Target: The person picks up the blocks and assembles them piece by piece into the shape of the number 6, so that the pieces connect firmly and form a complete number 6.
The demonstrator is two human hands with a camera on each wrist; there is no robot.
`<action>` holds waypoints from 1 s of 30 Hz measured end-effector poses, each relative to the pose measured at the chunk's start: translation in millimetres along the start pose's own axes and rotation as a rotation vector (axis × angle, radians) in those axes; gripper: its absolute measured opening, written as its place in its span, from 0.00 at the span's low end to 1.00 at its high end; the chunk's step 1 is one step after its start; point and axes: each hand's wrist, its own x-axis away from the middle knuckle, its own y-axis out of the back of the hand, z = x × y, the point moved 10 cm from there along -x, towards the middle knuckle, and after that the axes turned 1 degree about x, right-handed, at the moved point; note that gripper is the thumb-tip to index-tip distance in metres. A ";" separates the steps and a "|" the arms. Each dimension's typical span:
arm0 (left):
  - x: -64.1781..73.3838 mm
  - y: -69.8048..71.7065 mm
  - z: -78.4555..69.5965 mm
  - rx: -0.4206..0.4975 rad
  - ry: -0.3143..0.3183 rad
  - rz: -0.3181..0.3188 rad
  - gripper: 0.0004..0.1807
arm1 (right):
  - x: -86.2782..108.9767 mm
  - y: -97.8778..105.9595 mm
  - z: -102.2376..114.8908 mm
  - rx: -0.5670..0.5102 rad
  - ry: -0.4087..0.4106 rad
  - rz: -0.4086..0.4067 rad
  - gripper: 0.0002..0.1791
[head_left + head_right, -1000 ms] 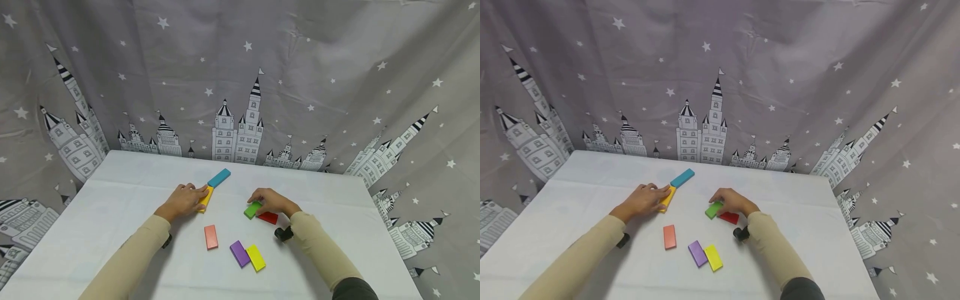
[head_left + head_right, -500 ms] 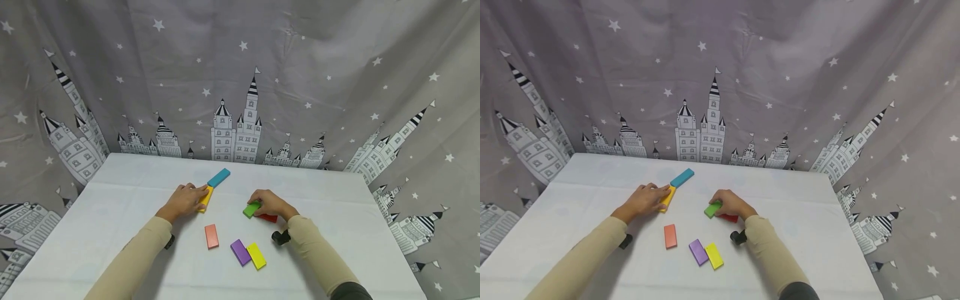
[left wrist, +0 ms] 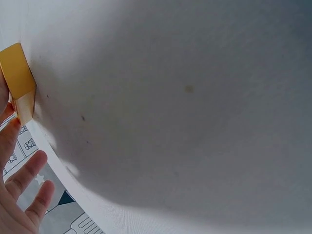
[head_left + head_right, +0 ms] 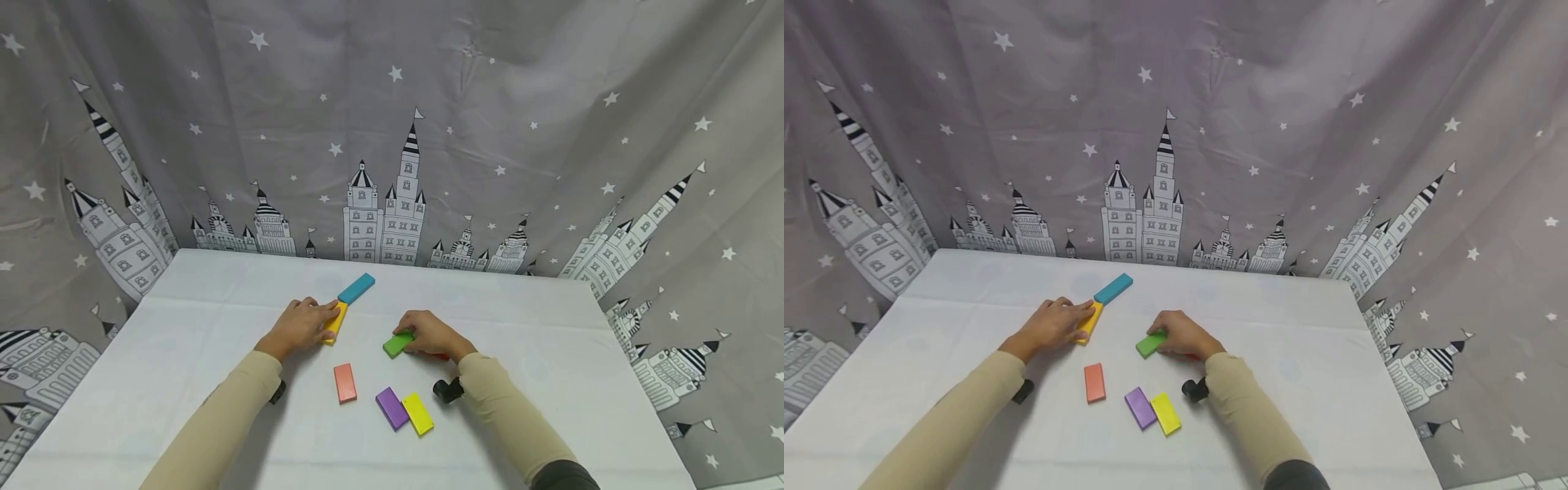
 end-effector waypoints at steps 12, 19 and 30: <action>-0.3 -2.1 1.9 0.001 -0.004 -0.001 0.36 | -18.8 -17.2 17.2 0.009 0.002 0.021 0.18; -2.4 -2.5 2.7 -0.009 0.013 0.023 0.37 | -28.8 -21.5 30.1 0.011 0.056 0.013 0.18; -1.0 0.8 -1.1 0.003 -0.009 0.007 0.35 | -39.1 -32.7 47.1 0.009 0.069 0.051 0.17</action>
